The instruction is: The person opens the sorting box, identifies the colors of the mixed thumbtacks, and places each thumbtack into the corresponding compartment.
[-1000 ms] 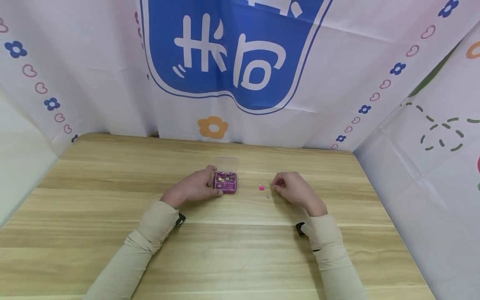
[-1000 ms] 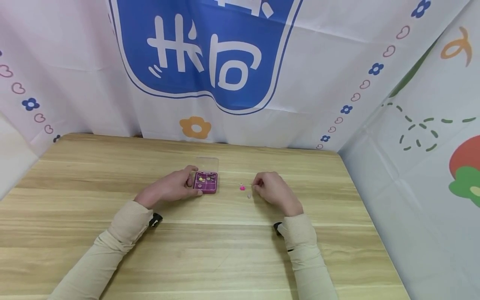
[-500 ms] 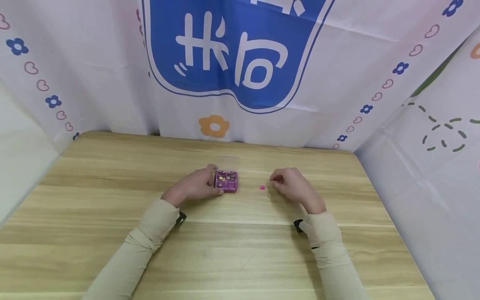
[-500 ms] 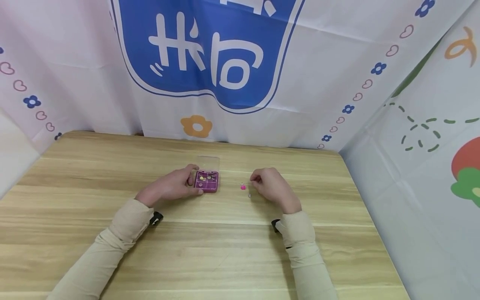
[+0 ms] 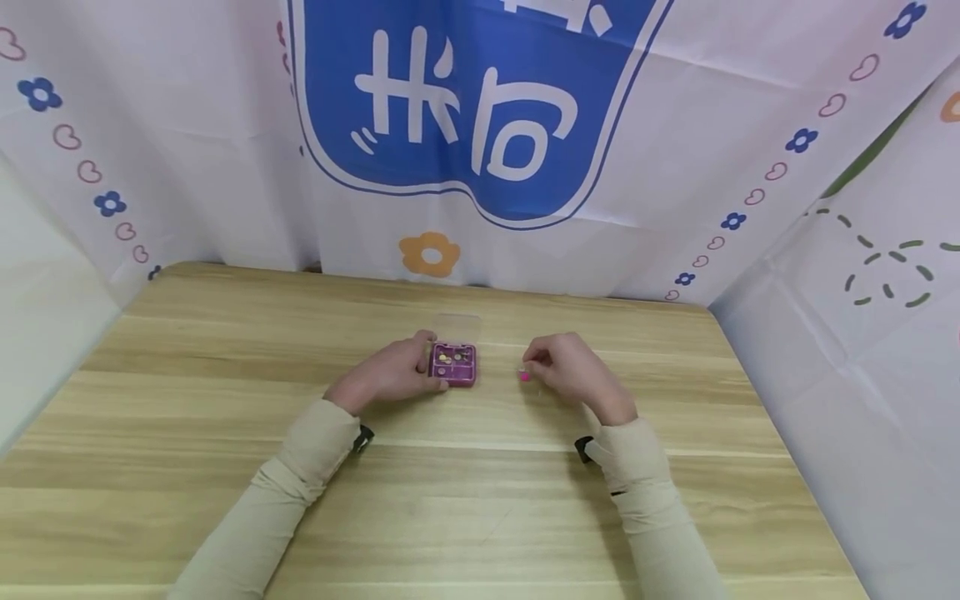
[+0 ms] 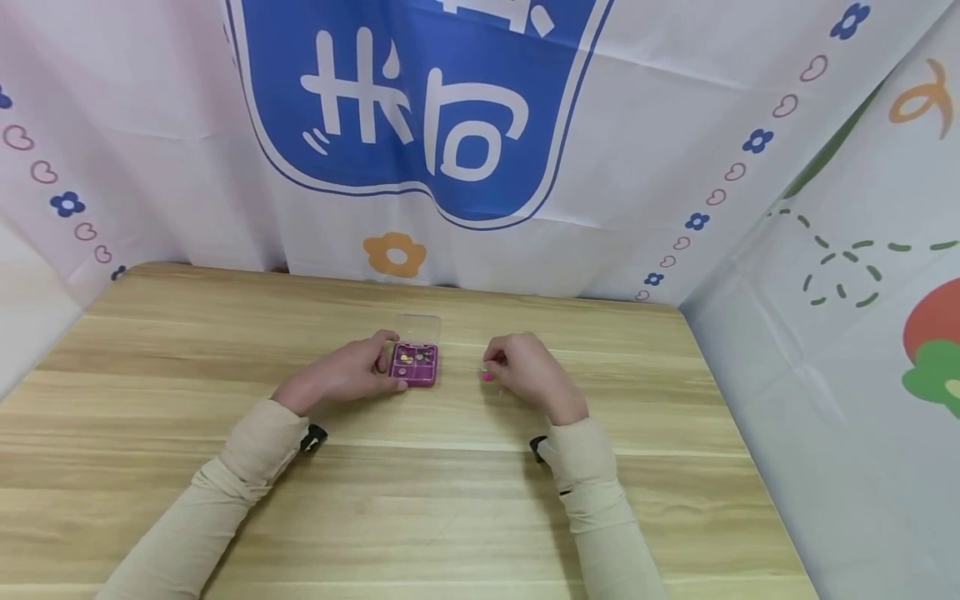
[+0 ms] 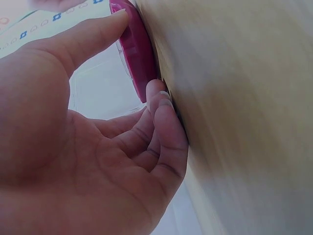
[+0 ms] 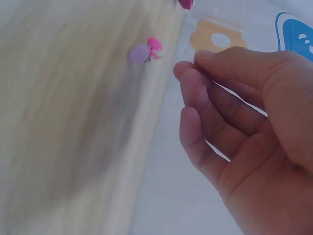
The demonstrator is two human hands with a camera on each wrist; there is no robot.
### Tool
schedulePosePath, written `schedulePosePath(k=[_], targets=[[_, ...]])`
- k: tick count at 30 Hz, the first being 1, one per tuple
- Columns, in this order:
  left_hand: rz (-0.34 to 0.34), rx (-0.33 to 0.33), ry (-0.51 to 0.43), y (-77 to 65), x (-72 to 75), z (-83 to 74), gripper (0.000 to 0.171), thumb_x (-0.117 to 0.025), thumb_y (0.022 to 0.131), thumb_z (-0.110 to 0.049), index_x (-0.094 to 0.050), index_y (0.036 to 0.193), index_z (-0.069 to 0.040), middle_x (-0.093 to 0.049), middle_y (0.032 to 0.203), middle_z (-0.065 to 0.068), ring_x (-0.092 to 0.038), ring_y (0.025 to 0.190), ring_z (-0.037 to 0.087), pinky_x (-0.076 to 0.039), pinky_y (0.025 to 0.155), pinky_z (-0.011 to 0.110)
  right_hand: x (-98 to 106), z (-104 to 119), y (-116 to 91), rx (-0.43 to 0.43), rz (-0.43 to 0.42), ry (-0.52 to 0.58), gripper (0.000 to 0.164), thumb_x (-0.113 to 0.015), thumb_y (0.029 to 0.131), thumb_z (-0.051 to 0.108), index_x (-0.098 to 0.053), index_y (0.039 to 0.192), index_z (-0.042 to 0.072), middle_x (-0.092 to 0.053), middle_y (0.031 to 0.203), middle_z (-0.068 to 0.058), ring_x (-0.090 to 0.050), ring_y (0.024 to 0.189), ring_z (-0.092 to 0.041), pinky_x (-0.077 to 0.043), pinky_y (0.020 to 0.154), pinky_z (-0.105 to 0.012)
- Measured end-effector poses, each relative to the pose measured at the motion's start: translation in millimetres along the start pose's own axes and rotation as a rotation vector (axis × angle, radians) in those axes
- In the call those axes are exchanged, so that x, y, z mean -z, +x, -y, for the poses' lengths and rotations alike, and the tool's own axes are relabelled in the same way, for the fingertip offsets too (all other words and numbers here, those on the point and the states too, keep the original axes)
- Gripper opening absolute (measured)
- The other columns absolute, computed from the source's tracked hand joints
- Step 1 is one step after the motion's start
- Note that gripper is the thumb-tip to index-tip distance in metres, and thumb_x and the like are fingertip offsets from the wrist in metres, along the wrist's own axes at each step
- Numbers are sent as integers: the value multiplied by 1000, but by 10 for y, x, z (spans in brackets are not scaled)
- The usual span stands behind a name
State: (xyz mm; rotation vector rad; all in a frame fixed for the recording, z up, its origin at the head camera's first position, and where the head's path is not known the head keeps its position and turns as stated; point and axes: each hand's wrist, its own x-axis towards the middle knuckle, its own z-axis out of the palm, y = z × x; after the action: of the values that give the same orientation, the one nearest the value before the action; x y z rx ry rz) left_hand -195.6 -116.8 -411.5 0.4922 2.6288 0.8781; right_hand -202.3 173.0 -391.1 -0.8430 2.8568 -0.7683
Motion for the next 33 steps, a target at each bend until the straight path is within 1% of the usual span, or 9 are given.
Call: schedulePosePath(k=[2, 5, 8, 10, 12, 15, 21, 26, 33], targets=[[-3, -1, 1, 0, 1, 9, 91, -73, 81, -37, -22, 144, 2, -61, 80, 7, -54, 66, 19, -49, 62, 34, -11, 39, 37, 4, 4, -2, 6, -66, 87, 7, -71, 87, 6, -69, 77, -1, -60, 65, -6, -54, 64, -30], [-4, -2, 0, 3, -2, 20, 91, -73, 80, -37, -22, 144, 2, -61, 80, 8, -54, 66, 19, -49, 63, 34, -25, 110, 89, -4, 26, 26, 8, -64, 89, 6, -71, 91, 4, -69, 73, -3, -60, 56, -8, -54, 57, -30], [-3, -1, 1, 6, -10, 22, 90, -73, 81, -37, -22, 144, 2, -61, 79, 7, -54, 65, 19, -49, 62, 34, -38, 182, 139, 7, 37, 24, 8, -63, 89, 6, -71, 92, 4, -68, 68, -3, -58, 52, -9, -54, 57, -29], [-1, 3, 3, 5, -16, 17, 90, -73, 81, -38, -22, 144, 1, -61, 78, 7, -54, 64, 19, -49, 60, 34, -51, 224, 168, 18, 32, 0, 8, -64, 89, 7, -71, 91, 5, -67, 70, -2, -58, 55, -9, -54, 60, -29], [0, 3, 5, 4, -18, 9, 89, -73, 81, -38, -23, 144, 1, -60, 78, 7, -53, 65, 19, -49, 59, 34, -63, 260, 193, 36, 18, -33, 7, -65, 88, 8, -72, 90, 6, -68, 74, 1, -58, 63, -7, -53, 66, -28], [-3, 4, 7, 0, -16, -6, 89, -73, 81, -38, -23, 143, 1, -59, 80, 7, -53, 65, 19, -48, 59, 34, -85, 307, 224, 44, 9, -44, 7, -67, 87, 8, -73, 89, 7, -68, 81, 2, -58, 71, -7, -53, 68, -28], [-4, 4, 6, 2, -13, -2, 89, -74, 80, -37, -24, 143, 1, -59, 80, 7, -54, 65, 18, -49, 59, 33, -145, 356, 273, 59, 17, -48, 7, -67, 86, 9, -73, 90, 8, -69, 83, 2, -59, 72, -6, -52, 69, -25], [-6, 2, -1, 10, -9, 16, 89, -74, 80, -37, -23, 143, 1, -60, 80, 7, -55, 66, 18, -49, 60, 33, -206, 379, 313, 83, 34, -62, 8, -67, 86, 9, -73, 92, 9, -70, 85, 2, -59, 75, -5, -52, 72, -26], [0, -4, 3, 12, -1, 24, 89, -73, 81, -35, -22, 144, 2, -60, 78, 7, -55, 64, 18, -49, 59, 33, -262, 443, 354, 103, 36, -63, 7, -68, 85, 10, -73, 90, 11, -70, 83, 4, -58, 70, -4, -51, 69, -25]])
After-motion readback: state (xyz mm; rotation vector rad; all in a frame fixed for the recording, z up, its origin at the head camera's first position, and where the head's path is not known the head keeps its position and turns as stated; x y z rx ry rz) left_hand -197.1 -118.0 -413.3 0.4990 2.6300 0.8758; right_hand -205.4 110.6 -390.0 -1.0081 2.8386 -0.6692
